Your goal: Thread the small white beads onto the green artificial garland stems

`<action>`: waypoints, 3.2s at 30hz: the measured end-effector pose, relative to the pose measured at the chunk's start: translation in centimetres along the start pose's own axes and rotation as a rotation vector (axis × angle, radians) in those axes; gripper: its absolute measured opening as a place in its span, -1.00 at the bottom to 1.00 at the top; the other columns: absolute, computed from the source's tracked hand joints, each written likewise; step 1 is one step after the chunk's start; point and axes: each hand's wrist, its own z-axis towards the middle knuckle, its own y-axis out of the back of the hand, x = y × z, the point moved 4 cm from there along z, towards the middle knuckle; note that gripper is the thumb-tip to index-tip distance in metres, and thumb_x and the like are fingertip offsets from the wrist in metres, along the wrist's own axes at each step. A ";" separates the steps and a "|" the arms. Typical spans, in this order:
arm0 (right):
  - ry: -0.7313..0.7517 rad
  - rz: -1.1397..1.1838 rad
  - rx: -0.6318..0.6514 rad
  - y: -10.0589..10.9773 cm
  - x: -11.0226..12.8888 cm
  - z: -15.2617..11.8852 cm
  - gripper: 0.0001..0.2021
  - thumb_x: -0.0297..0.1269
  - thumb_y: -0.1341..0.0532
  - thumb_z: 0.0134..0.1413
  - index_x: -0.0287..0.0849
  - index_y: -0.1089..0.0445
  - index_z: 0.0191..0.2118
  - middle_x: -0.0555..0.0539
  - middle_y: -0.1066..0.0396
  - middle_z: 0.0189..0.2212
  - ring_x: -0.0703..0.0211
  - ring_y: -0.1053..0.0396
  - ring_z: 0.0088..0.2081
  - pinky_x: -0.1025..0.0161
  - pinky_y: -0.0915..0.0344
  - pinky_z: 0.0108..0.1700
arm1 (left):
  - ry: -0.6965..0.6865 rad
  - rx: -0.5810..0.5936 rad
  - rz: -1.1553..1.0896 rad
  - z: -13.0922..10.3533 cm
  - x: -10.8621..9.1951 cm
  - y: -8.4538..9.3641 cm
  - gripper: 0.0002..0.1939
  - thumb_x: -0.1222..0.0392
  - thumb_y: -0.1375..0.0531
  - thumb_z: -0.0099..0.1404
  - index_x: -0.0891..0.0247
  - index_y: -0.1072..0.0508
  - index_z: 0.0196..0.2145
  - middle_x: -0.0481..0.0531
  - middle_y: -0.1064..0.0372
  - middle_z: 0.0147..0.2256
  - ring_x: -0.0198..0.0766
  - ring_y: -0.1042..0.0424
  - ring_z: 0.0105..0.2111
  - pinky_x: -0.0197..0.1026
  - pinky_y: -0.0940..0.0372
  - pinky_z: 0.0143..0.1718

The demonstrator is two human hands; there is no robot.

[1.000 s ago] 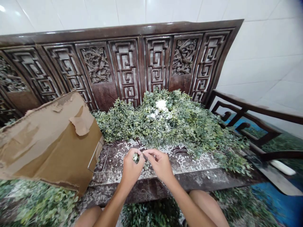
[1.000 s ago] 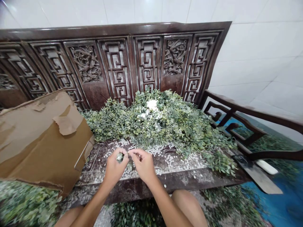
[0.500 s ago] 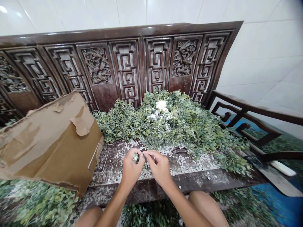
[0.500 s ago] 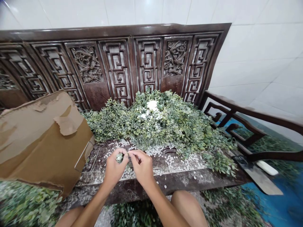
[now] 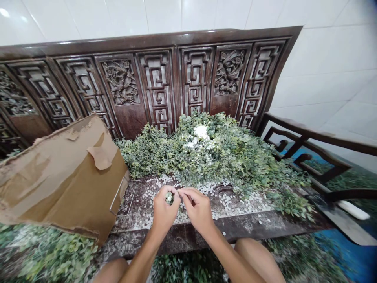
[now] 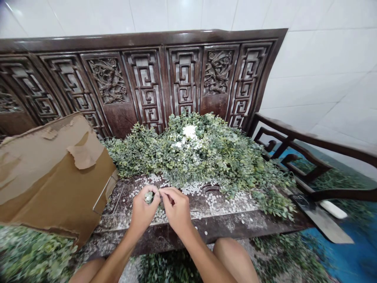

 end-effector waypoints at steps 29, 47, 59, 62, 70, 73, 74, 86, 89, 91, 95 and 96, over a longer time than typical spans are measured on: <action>-0.214 0.150 -0.039 -0.6 -1.6 -0.4 -0.80 -0.24 -0.19 0.16 -0.15 -0.55 -0.23 -0.10 -0.52 -0.31 0.11 -0.44 -0.28 0.25 -0.34 -0.25 | 0.117 0.020 -0.053 0.0 0.2 -0.1 -0.87 0.19 -0.10 0.23 0.24 -0.39 -0.42 -0.03 -0.40 -0.43 -0.24 -0.39 -0.36 -0.24 -0.29 -0.27; -0.123 0.110 -0.003 -0.7 -0.9 -0.4 -0.80 -0.27 -0.16 0.19 -0.12 -0.53 -0.19 -0.11 -0.49 -0.32 0.13 -0.41 -0.30 0.26 -0.31 -0.30 | 0.079 0.004 -0.037 0.0 0.0 0.2 -0.90 0.22 -0.09 0.22 0.24 -0.36 -0.42 -0.06 -0.36 -0.46 -0.27 -0.36 -0.40 -0.26 -0.26 -0.32; -0.323 0.292 0.021 -0.3 -1.4 0.1 -0.79 -0.15 -0.25 0.09 -0.18 -0.54 -0.30 -0.09 -0.52 -0.37 0.10 -0.42 -0.30 0.23 -0.33 -0.22 | 0.065 0.048 -0.007 0.1 -0.3 0.1 -0.93 0.25 -0.10 0.18 0.23 -0.37 -0.43 -0.06 -0.38 -0.45 -0.25 -0.37 -0.38 -0.24 -0.26 -0.29; -0.364 0.369 0.025 -0.3 -1.4 0.2 -0.77 -0.11 -0.29 0.04 -0.19 -0.54 -0.33 -0.10 -0.52 -0.38 0.09 -0.43 -0.28 0.20 -0.34 -0.19 | 0.061 0.060 -0.021 0.1 -0.3 0.1 -0.93 0.26 -0.10 0.18 0.23 -0.36 -0.44 -0.06 -0.37 -0.46 -0.26 -0.37 -0.38 -0.24 -0.26 -0.29; -0.567 0.680 0.045 -0.9 -2.1 0.0 -0.72 -0.08 -0.42 -0.17 -0.21 -0.52 -0.41 -0.11 -0.51 -0.42 0.16 -0.40 -0.38 0.26 -0.33 -0.32 | 0.067 0.079 -0.055 0.2 -0.7 0.2 -0.91 0.25 -0.10 0.17 0.23 -0.38 -0.46 -0.06 -0.37 -0.49 -0.26 -0.36 -0.41 -0.25 -0.28 -0.32; -0.606 0.760 0.040 -1.0 -2.2 0.0 -0.73 -0.13 -0.45 -0.23 -0.21 -0.52 -0.45 -0.07 -0.46 -0.49 0.23 -0.33 -0.46 0.31 -0.27 -0.41 | 0.073 0.089 -0.082 0.2 -0.8 0.1 -0.90 0.24 -0.10 0.17 0.23 -0.37 -0.47 -0.06 -0.37 -0.48 -0.26 -0.37 -0.40 -0.26 -0.28 -0.31; -0.610 0.768 0.039 -1.0 -2.2 0.0 -0.74 -0.13 -0.45 -0.23 -0.21 -0.52 -0.45 -0.06 -0.45 -0.50 0.25 -0.31 -0.48 0.32 -0.24 -0.43 | 0.078 0.095 -0.091 0.2 -0.8 0.1 -0.90 0.23 -0.10 0.18 0.23 -0.37 -0.46 -0.06 -0.37 -0.48 -0.26 -0.37 -0.40 -0.26 -0.28 -0.31; -0.617 0.745 0.044 -0.8 -2.2 0.1 -0.73 -0.15 -0.47 -0.26 -0.21 -0.54 -0.43 -0.07 -0.49 -0.45 0.22 -0.35 -0.42 0.27 -0.26 -0.32 | 0.108 0.113 -0.120 0.2 -0.5 0.2 -0.91 0.26 -0.09 0.16 0.23 -0.36 -0.48 -0.07 -0.36 -0.48 -0.27 -0.35 -0.39 -0.26 -0.26 -0.28; -0.621 0.753 0.034 -0.7 -2.3 0.1 -0.73 -0.18 -0.48 -0.26 -0.19 -0.52 -0.41 -0.04 -0.49 -0.45 0.23 -0.36 -0.40 0.28 -0.26 -0.29 | 0.123 0.123 -0.101 0.2 -0.5 0.3 -0.91 0.27 -0.09 0.16 0.24 -0.36 -0.48 -0.08 -0.36 -0.48 -0.27 -0.35 -0.38 -0.27 -0.25 -0.28; -0.625 0.783 0.030 -0.7 -2.3 0.1 -0.73 -0.22 -0.49 -0.27 -0.18 -0.49 -0.40 0.00 -0.48 -0.47 0.26 -0.35 -0.41 0.30 -0.24 -0.29 | 0.130 0.130 -0.093 0.3 -0.6 0.3 -0.90 0.27 -0.09 0.16 0.24 -0.36 -0.49 -0.08 -0.36 -0.48 -0.27 -0.35 -0.38 -0.27 -0.25 -0.28; -0.643 0.847 0.038 -0.7 -2.2 0.2 -0.73 -0.26 -0.49 -0.27 -0.18 -0.44 -0.43 0.05 -0.43 -0.50 0.31 -0.32 -0.43 0.34 -0.22 -0.30 | 0.121 0.128 -0.083 0.3 -0.7 0.5 -0.90 0.26 -0.10 0.15 0.24 -0.36 -0.50 -0.08 -0.36 -0.49 -0.27 -0.35 -0.40 -0.26 -0.24 -0.29; -0.649 0.865 0.044 -0.7 -2.2 0.2 -0.73 -0.27 -0.50 -0.27 -0.18 -0.42 -0.44 0.05 -0.42 -0.50 0.32 -0.32 -0.42 0.35 -0.22 -0.30 | 0.117 0.128 -0.082 0.3 -0.7 0.5 -0.90 0.25 -0.09 0.15 0.24 -0.36 -0.49 -0.08 -0.36 -0.49 -0.27 -0.35 -0.40 -0.26 -0.24 -0.29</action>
